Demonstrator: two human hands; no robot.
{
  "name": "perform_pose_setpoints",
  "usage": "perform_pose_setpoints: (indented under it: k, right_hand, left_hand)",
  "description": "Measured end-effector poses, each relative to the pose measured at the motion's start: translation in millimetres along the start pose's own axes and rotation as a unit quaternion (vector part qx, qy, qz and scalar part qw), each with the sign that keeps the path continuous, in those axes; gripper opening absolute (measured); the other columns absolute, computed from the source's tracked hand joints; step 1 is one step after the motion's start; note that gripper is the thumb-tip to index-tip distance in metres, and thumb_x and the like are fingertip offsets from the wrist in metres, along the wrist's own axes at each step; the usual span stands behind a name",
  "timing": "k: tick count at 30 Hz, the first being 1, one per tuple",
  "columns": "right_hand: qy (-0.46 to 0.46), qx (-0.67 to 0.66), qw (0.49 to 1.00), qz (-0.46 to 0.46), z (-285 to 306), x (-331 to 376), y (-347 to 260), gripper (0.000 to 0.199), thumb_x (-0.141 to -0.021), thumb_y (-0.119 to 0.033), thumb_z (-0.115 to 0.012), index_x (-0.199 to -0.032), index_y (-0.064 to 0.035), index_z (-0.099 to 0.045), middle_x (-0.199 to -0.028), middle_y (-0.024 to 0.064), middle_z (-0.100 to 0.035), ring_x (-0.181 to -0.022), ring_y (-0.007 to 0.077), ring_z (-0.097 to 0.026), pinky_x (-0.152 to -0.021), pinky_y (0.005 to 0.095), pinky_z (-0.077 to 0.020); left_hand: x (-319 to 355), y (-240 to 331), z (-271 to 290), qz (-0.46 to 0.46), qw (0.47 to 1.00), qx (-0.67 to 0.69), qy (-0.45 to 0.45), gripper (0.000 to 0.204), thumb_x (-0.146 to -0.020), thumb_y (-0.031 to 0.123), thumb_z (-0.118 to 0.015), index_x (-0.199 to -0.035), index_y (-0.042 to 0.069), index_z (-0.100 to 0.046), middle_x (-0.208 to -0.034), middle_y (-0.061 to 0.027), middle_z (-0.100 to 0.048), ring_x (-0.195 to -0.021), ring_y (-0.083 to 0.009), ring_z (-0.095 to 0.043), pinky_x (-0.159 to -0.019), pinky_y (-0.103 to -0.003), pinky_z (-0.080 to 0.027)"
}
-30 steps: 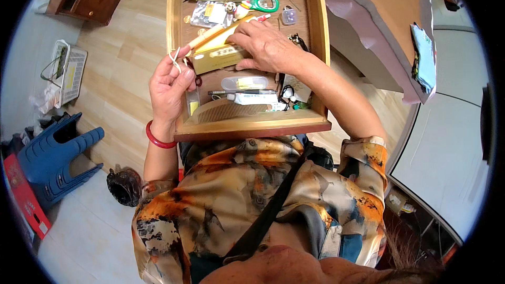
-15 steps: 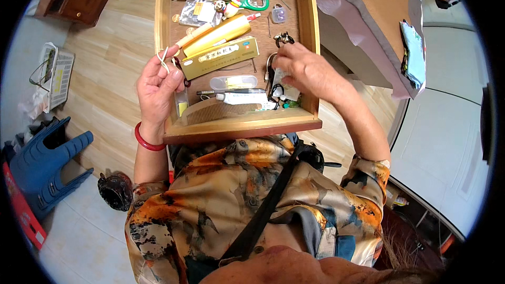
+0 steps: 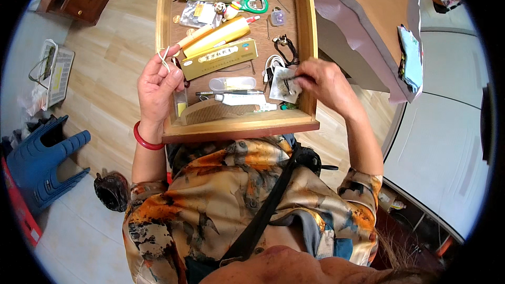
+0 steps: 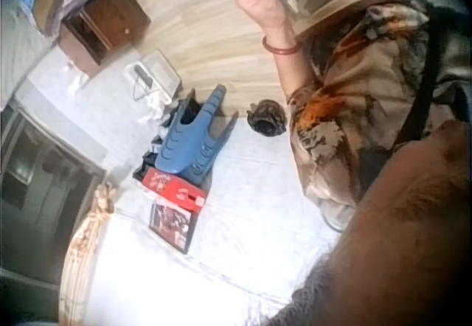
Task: The person sorts various small objects within a wooden drawer, including a rubber band, a pen, and small containers, before closing the drawer and moving a chair.
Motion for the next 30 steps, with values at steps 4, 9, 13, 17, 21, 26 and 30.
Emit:
perform_pose_setpoints:
  k: [4, 9, 13, 17, 21, 26, 30]
  right_hand:
    - [0.088, -0.061, 0.992, -0.059, -8, -28, 10, 0.019, -0.076, -0.011, -0.065, -0.091, -0.0002, -0.060, -0.079, 0.0139, -0.061, -0.071, 0.0312, -0.059, -0.062, 0.0360, -0.0473]
    - [-0.069, 0.233, 0.969, -0.037, -28, -19, 5, 0.041, -0.075, -0.023, -0.067, -0.110, -0.0073, -0.053, -0.086, 0.0134, -0.061, -0.079, 0.0280, -0.062, -0.064, 0.0375, -0.0498]
    - [-0.073, 0.261, 0.963, 0.004, -44, 0, -14, 0.030, -0.075, -0.015, -0.060, -0.102, -0.0045, -0.053, -0.083, 0.0101, -0.058, -0.080, 0.0253, -0.059, -0.063, 0.0343, -0.0487]
    - [-0.018, 0.209, 0.974, 0.085, -38, 20, -42, 0.018, -0.071, -0.006, -0.053, -0.088, -0.0025, -0.053, -0.078, 0.0101, -0.054, -0.076, 0.0233, -0.056, -0.062, 0.0319, -0.0480]
    - [-0.055, 0.194, 0.975, 0.090, -43, 42, -51, 0.029, -0.069, -0.005, -0.055, -0.098, -0.0022, -0.056, -0.082, 0.0080, -0.055, -0.077, 0.0226, -0.055, -0.060, 0.0325, -0.0483]
    - [-0.012, 0.157, 0.985, 0.076, -35, 49, -46, 0.020, -0.069, -0.004, -0.059, -0.089, -0.0021, -0.059, -0.074, 0.0087, -0.055, -0.071, 0.0244, -0.057, -0.057, 0.0337, -0.0477]
    - [0.004, 0.138, 0.989, 0.053, -20, 41, -37, 0.019, -0.068, -0.005, -0.060, -0.087, -0.0034, -0.059, -0.071, 0.0089, -0.055, -0.071, 0.0251, -0.057, -0.057, 0.0350, -0.0474]
  left_hand:
    - [-1, 0, -1, -0.002, 1.000, -0.008, 0.005, 0.041, -0.084, 0.001, -0.057, -0.124, -0.001, -0.047, -0.074, -0.0008, -0.052, -0.060, -0.0055, -0.045, -0.056, -0.019, -0.041]
    - [1, -1, -1, 0.003, 1.000, -0.015, -0.002, 0.041, -0.084, 0.001, -0.057, -0.124, 0.000, -0.047, -0.073, -0.0002, -0.051, -0.060, -0.0054, -0.045, -0.056, -0.019, -0.040]
    - [1, -1, -1, 0.005, 1.000, -0.006, 0.003, 0.041, -0.084, 0.001, -0.057, -0.124, -0.001, -0.047, -0.072, 0.0004, -0.051, -0.061, -0.0053, -0.045, -0.056, -0.019, -0.040]
    - [2, 0, -1, 0.006, 1.000, -0.010, 0.000, 0.041, -0.084, 0.001, -0.057, -0.124, -0.001, -0.047, -0.072, 0.0005, -0.051, -0.061, -0.0052, -0.045, -0.056, -0.019, -0.040]
    - [0, -1, -1, 0.001, 1.000, -0.010, 0.000, 0.041, -0.085, 0.001, -0.056, -0.124, -0.002, -0.046, -0.074, 0.0009, -0.050, -0.061, -0.0050, -0.046, -0.056, -0.019, -0.040]
    - [0, 2, -4, 0.012, 1.000, -0.019, -0.010, 0.040, -0.085, 0.001, -0.056, -0.124, -0.003, -0.046, -0.074, 0.0018, -0.049, -0.061, -0.0047, -0.045, -0.057, -0.018, -0.040]
    - [0, 3, -5, 0.013, 0.999, -0.030, -0.007, 0.040, -0.086, 0.002, -0.056, -0.124, -0.003, -0.046, -0.072, 0.0025, -0.048, -0.061, -0.0048, -0.044, -0.057, -0.018, -0.040]
Point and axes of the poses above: each hand's wrist, its own x-axis away from the middle knuckle, its own z-axis out of the back of the hand, y = z × x, the point moved 4 cm from there along -x, towards the middle knuckle
